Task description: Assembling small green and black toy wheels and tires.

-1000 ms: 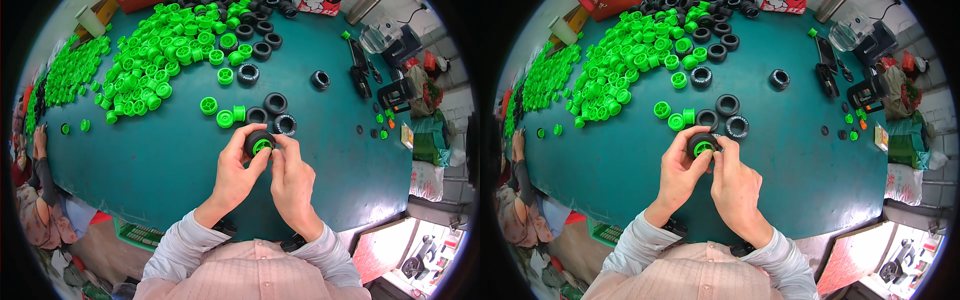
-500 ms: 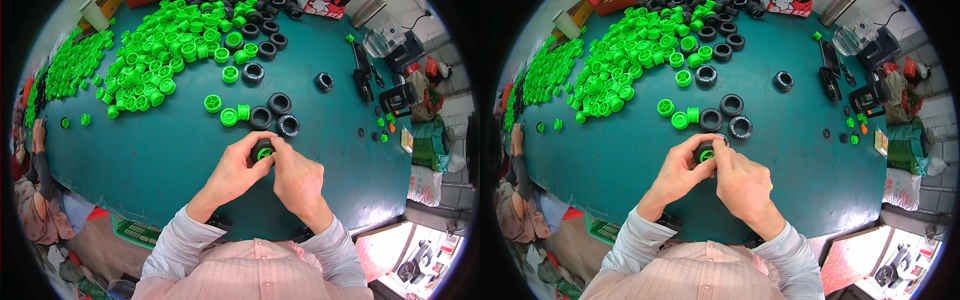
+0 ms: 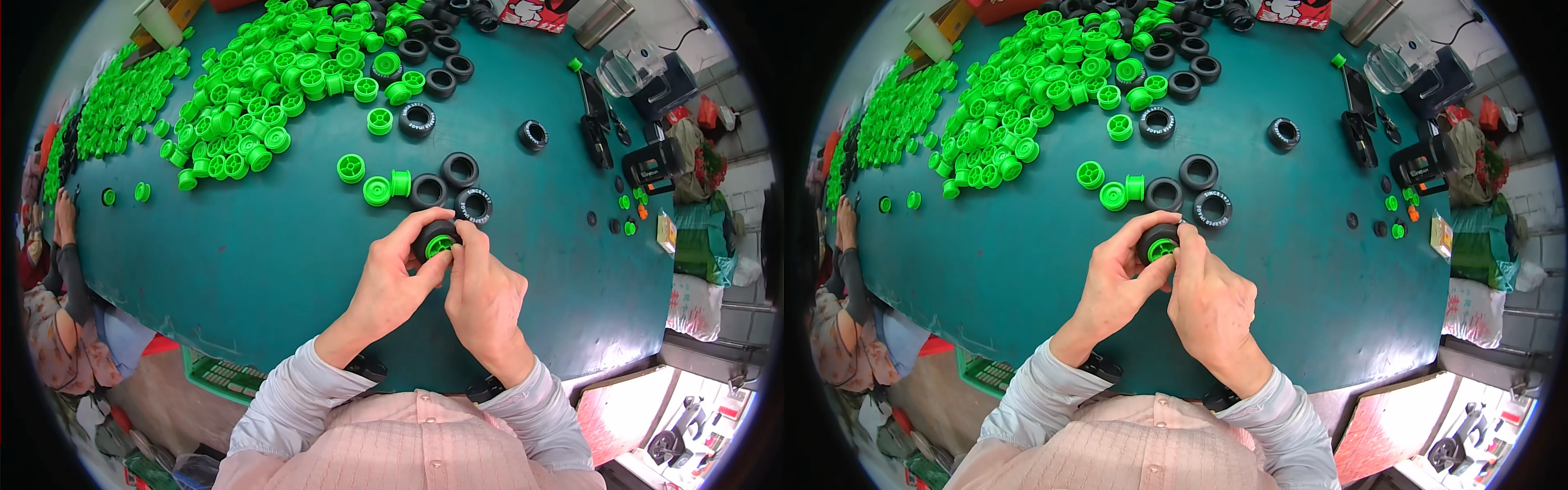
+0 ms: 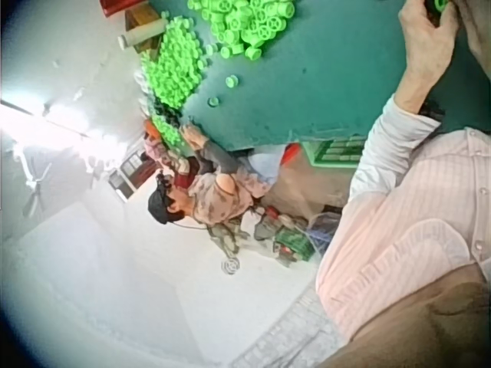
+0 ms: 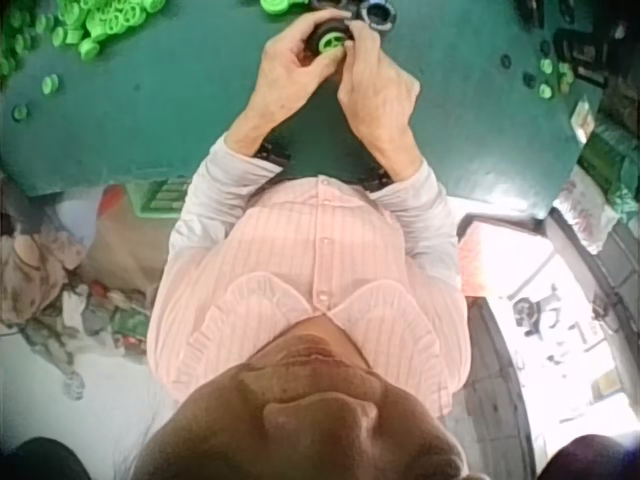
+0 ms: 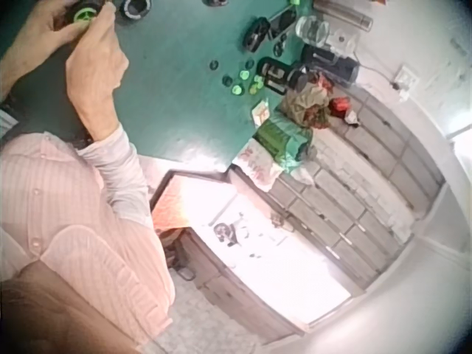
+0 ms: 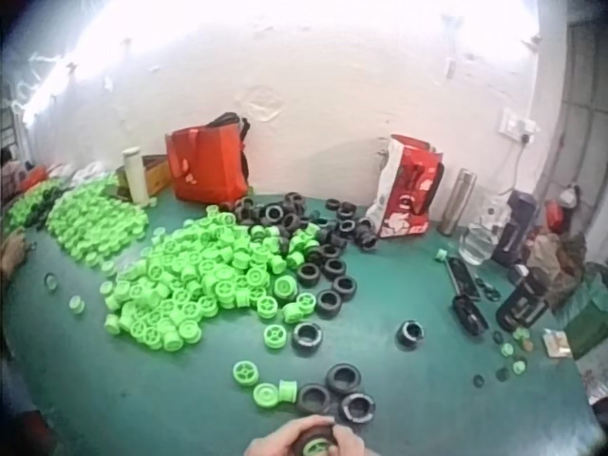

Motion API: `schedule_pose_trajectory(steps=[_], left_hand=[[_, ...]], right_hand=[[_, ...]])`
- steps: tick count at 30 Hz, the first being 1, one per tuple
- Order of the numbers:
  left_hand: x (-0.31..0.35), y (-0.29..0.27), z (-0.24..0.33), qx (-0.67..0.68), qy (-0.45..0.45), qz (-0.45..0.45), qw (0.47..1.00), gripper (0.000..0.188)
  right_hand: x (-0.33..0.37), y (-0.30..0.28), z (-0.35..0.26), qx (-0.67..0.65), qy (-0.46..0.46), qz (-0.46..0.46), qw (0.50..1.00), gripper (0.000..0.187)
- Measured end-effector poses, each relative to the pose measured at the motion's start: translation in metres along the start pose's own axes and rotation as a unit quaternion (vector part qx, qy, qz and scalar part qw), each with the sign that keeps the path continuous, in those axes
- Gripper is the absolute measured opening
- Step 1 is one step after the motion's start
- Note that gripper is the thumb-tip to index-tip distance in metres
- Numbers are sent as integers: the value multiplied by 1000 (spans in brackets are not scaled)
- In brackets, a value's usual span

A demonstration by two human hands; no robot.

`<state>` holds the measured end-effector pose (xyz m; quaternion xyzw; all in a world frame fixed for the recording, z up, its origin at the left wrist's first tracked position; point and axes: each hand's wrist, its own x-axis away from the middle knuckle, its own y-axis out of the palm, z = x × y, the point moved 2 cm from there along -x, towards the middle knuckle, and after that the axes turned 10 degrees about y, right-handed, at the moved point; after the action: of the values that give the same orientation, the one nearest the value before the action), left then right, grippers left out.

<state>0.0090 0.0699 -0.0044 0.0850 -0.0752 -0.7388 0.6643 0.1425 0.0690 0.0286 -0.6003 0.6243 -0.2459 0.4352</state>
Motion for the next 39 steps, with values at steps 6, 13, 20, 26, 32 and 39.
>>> schedule_pose_trajectory(steps=[6,13,20,26,32,39], left_hand=[[0,-1,4,-37,0,-28,999,44],[-3,-5,5,-53,-44,-104,992,45],[-1,11,-6,57,50,22,997,47],[2,6,2,-64,25,-10,998,43],[1,0,4,-93,0,-54,994,42],[0,-1,3,-101,-10,-81,992,40]], right_hand=[[2,-2,-3,30,-15,7,999,27],[4,-5,14,53,-112,-14,992,28],[4,-2,12,-80,56,17,995,22],[5,-2,8,10,6,12,1000,28],[5,-3,11,44,-57,9,997,29],[9,-3,13,30,-37,-8,999,29]])
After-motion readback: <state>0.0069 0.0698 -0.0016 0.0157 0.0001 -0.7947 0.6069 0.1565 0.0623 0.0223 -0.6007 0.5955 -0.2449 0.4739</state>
